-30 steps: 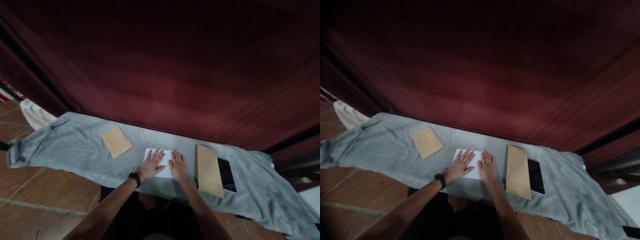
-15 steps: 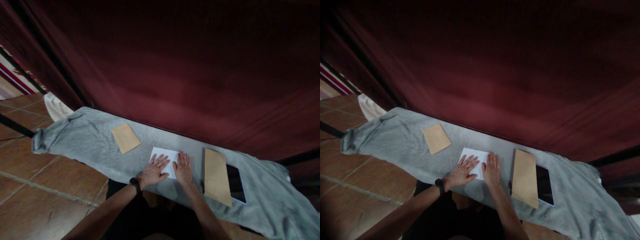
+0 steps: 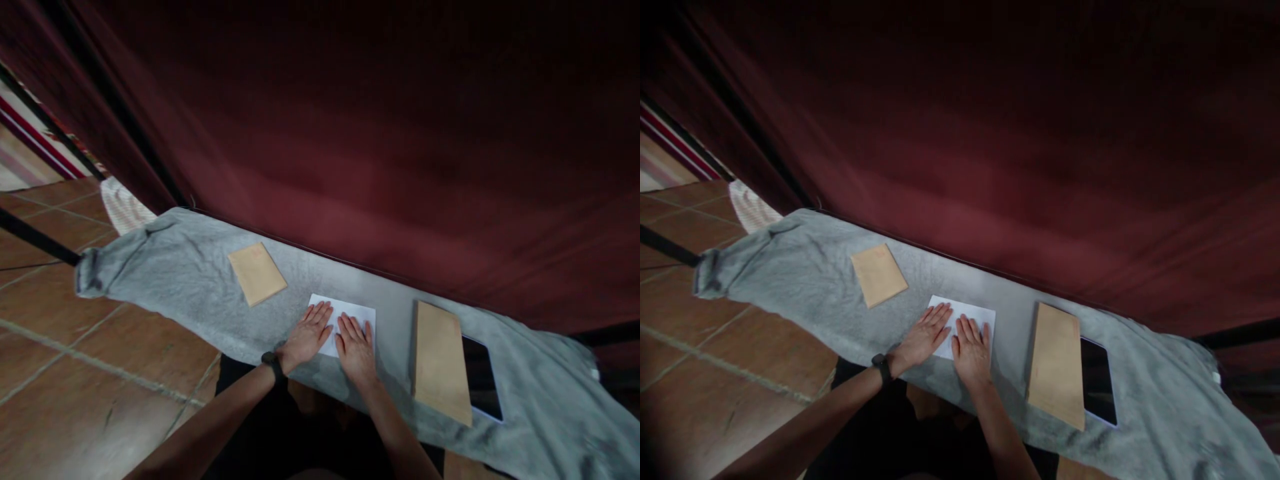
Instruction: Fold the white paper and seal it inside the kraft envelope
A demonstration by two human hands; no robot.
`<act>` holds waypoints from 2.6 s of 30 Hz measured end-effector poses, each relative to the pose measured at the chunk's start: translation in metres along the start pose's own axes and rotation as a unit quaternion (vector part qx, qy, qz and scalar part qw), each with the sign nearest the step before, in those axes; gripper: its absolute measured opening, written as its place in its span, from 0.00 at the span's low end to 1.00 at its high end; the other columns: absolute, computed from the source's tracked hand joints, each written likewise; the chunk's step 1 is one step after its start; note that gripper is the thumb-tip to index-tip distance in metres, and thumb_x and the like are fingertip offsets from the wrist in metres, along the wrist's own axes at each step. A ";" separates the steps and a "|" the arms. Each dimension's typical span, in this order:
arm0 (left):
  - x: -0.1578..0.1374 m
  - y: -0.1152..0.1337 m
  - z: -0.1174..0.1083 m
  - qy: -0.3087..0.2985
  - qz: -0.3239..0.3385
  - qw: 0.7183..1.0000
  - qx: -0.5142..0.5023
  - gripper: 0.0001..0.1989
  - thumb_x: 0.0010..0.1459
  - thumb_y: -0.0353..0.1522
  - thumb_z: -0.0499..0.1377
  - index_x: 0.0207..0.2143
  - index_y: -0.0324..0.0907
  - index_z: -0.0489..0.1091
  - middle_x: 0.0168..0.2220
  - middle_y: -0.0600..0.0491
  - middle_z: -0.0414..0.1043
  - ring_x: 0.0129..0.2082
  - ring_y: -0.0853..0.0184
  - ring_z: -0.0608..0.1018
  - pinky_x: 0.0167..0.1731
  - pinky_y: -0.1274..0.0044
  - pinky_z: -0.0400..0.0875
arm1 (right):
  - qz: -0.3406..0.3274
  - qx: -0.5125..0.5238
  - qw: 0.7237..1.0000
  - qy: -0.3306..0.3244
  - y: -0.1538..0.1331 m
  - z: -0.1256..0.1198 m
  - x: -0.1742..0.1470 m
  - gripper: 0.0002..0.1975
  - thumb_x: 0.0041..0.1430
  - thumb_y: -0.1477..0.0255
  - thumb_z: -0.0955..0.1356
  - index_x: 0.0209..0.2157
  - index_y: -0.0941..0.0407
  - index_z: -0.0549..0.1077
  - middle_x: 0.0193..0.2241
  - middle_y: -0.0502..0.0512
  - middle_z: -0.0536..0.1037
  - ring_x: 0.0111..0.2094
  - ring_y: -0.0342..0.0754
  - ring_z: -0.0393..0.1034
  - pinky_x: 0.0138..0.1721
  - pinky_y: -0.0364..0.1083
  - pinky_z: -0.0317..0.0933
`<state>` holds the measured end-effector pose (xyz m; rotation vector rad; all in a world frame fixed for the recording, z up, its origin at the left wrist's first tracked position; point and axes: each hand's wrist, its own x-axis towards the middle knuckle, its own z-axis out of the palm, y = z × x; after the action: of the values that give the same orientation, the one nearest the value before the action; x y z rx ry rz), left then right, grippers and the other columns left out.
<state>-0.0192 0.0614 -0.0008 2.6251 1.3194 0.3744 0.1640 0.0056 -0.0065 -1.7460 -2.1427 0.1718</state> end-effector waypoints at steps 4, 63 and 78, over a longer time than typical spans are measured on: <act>0.014 -0.009 0.004 0.019 -0.015 0.999 0.039 0.27 0.72 0.41 0.41 0.67 0.39 0.56 0.69 0.46 0.55 0.70 0.60 0.56 0.68 0.64 0.48 | -0.021 0.011 1.000 0.009 -0.005 -0.007 -0.013 0.22 0.70 0.72 0.57 0.62 0.53 0.68 0.62 0.54 0.68 0.64 0.51 0.60 0.69 0.61 0.34; 0.014 -0.005 0.005 0.041 -0.039 0.998 0.022 0.26 0.71 0.39 0.42 0.66 0.38 0.59 0.67 0.44 0.59 0.68 0.61 0.60 0.67 0.64 0.53 | -0.071 0.036 0.997 -0.002 -0.019 -0.026 -0.054 0.19 0.70 0.71 0.60 0.60 0.50 0.70 0.60 0.52 0.72 0.61 0.50 0.65 0.69 0.59 0.43; 0.024 0.021 0.008 0.003 0.057 0.998 0.031 0.25 0.72 0.40 0.41 0.67 0.49 0.57 0.68 0.53 0.58 0.70 0.61 0.56 0.68 0.59 0.41 | -0.058 0.073 0.996 0.004 -0.012 -0.024 -0.061 0.19 0.69 0.73 0.60 0.56 0.49 0.73 0.57 0.51 0.75 0.58 0.49 0.68 0.66 0.56 0.51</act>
<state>0.0128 0.0683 0.0009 2.7620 1.2046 0.3643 0.1715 -0.0592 0.0066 -1.5340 -2.1608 0.2827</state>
